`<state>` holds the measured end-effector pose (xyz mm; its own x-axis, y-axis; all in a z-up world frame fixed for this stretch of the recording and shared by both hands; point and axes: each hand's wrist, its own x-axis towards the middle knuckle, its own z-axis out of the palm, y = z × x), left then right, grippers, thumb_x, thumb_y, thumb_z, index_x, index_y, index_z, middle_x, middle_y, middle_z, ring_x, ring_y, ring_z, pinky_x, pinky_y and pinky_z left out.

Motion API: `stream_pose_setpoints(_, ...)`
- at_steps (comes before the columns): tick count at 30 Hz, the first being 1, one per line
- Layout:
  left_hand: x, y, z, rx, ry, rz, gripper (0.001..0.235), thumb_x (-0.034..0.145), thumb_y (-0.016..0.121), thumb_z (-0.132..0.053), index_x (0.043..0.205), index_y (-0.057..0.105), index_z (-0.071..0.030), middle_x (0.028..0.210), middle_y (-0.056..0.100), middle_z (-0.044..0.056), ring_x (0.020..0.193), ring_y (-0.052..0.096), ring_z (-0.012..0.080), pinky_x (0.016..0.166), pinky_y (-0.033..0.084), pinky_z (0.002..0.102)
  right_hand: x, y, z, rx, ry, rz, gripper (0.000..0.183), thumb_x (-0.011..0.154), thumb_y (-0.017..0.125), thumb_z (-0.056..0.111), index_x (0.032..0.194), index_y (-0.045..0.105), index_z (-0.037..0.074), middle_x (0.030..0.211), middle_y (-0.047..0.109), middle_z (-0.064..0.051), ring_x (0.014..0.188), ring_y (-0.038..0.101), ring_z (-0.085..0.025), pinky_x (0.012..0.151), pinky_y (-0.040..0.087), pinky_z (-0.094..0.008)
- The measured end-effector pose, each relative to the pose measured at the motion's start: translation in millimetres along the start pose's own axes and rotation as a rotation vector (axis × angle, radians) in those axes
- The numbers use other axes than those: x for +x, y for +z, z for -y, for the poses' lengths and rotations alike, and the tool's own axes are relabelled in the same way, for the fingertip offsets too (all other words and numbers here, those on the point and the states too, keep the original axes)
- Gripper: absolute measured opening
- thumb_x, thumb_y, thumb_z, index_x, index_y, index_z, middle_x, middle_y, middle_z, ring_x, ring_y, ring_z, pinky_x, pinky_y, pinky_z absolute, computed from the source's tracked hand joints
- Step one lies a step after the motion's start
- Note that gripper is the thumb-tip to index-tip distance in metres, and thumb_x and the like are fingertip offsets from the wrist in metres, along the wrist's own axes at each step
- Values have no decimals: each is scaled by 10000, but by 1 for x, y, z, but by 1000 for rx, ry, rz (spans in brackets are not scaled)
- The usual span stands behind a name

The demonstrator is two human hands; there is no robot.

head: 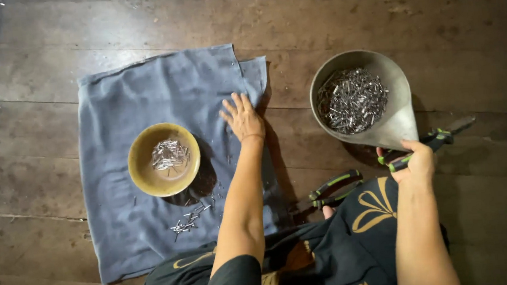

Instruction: The person sits on the floor and uses pliers to cut small metal nails one by one. The cut pieces are placed into a yellow bowl, while the remaining nails are kept in a metal scoop. The person occasionally pauses to point or adjust the pile of nails.

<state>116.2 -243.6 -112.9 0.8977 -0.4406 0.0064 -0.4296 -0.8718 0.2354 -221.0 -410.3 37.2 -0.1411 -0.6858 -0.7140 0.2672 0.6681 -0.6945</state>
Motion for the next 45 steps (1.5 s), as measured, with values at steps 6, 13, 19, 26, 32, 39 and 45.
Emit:
stream_pose_setpoints(6,-6,52,-48,-67,184,-241,505,866,577,-137,1360,617,-234,1514,573,96,1473,410,438,1184,281,686,64,-29,-23,102,186,138,671,811,786,171,1380,450,54,1332,574,-213,1238,655,-449,954,582,-606)
stream_pose_setpoints(13,-43,64,-131,-106,332,-276,471,904,581,-163,1370,631,-204,1512,577,104,1468,419,455,1176,265,719,50,-26,-18,173,162,138,603,768,812,152,1285,516,64,1231,633,-181,1155,688,-419,888,603,-599)
stream_pose_setpoints(19,-64,52,-164,-177,379,-79,583,978,517,-210,1554,448,-152,1633,419,136,1531,280,498,1214,165,742,60,-43,-1,208,141,126,546,766,795,144,1234,526,62,1153,633,-187,1066,700,-445,833,624,-612)
stream_pose_setpoints(26,-74,27,-191,-325,504,266,833,949,565,-128,1640,102,-102,1681,183,251,1524,86,588,1196,110,743,23,-38,32,207,58,-9,169,776,648,103,939,674,66,910,738,-147,773,701,-344,583,587,-455)
stream_pose_setpoints(32,-93,-136,-50,-394,736,196,911,778,813,-278,1581,380,-261,1691,271,166,1557,229,461,1153,201,723,-1,-40,33,157,-112,-102,255,888,760,369,861,606,168,630,599,-21,439,537,-165,414,435,-329)
stream_pose_setpoints(39,-157,-193,329,-326,333,-230,516,933,723,-200,1426,605,-102,1402,642,147,1316,579,324,1124,420,436,-88,-42,41,33,-517,-163,215,827,707,1,939,601,150,726,695,-74,507,645,-99,417,513,-278)
stream_pose_setpoints(45,-339,-136,433,-44,-213,-542,609,1078,638,-280,1518,418,78,1507,416,391,1374,407,560,1141,337,613,-232,31,-18,-1037,-422,65,310,705,859,377,941,710,242,801,731,42,715,668,-122,643,496,-329)
